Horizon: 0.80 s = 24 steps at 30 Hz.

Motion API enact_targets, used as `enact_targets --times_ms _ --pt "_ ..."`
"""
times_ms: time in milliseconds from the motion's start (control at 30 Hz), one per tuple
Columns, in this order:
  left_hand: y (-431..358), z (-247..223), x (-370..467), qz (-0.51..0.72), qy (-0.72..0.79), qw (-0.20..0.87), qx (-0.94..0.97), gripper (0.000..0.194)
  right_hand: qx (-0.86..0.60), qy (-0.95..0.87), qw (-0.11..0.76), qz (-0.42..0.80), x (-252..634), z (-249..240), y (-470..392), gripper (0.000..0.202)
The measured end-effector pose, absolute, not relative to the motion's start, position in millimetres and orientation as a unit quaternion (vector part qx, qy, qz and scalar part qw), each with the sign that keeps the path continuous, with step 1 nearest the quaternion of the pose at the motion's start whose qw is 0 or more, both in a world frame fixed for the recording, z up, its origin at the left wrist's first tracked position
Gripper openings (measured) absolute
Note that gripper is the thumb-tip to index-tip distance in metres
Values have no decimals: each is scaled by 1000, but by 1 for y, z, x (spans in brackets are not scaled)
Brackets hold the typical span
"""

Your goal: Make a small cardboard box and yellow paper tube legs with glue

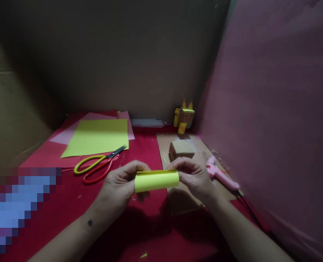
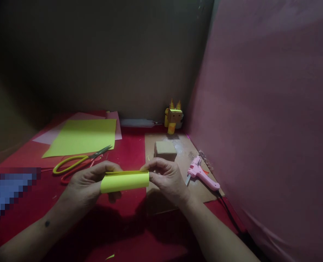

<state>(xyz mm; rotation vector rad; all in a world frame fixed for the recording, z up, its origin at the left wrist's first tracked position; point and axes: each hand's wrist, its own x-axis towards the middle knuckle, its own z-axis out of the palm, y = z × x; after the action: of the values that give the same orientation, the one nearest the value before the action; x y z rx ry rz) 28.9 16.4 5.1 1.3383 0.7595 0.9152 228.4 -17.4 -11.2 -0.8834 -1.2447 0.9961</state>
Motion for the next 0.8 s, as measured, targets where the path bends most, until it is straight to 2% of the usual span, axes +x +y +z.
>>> enact_targets --times_ms 367,433,600,800 --pt "15 4 29 406 329 621 584 20 -378 -517 628 442 226 -9 -20 15" --pt "15 4 28 425 317 569 629 24 -382 -500 631 454 225 -9 -21 15" --pt "17 5 21 485 231 352 766 33 -393 -475 629 474 225 -9 -22 16" --pt "16 2 16 488 200 272 805 34 -379 -490 623 478 225 -10 -22 13"
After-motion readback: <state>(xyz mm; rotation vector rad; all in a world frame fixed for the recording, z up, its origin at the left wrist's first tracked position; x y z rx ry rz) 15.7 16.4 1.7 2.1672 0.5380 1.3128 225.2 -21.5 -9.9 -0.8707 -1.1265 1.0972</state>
